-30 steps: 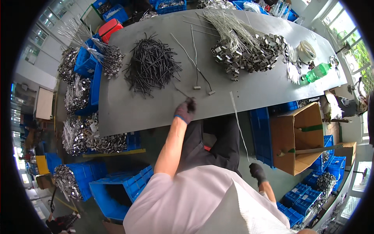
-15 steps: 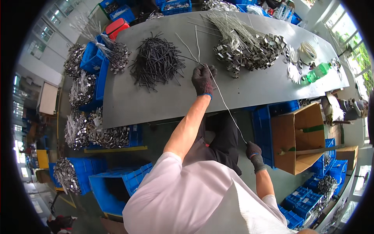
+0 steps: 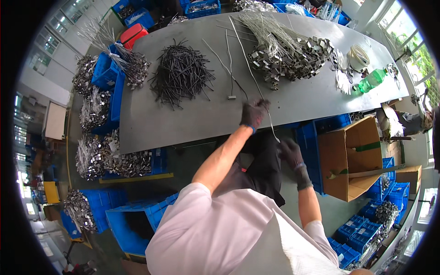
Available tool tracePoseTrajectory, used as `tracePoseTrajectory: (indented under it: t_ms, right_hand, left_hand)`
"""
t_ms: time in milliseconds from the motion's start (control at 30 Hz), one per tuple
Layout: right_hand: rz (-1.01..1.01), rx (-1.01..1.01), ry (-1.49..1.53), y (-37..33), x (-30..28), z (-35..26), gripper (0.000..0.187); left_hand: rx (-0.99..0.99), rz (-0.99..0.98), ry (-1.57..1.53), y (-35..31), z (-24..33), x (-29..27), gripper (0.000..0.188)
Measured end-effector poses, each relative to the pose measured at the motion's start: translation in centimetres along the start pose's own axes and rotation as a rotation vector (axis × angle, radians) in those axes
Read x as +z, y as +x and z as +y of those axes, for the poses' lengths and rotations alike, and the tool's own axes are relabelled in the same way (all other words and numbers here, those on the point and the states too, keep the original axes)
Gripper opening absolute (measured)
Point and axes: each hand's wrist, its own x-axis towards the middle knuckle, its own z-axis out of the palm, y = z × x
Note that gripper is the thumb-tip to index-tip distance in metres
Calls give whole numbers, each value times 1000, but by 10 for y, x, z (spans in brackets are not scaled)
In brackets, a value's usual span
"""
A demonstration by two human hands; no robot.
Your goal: Manually sorting and organizing electronic cable harnesses with connectors on a workbench.
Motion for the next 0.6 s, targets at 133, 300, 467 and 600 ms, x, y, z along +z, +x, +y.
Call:
tracePoseTrajectory:
  t_ms: [133,300,467,600]
  right_hand:
    - [101,-74,307,69,25,-71,37]
    - [317,-543,-539,115,59,-30,52]
    - [145,-120,40,120,77,-121,55]
    - [228,206,266,160,63,-126,60]
  left_hand:
    - [-55,-120,122,-43,23,13,24]
    - [-41,-160,282,-23,17,-13,30]
    - [-68,-206,503,22,8,-53,35]
    - [-241,-359,549,75,9,-80,35]
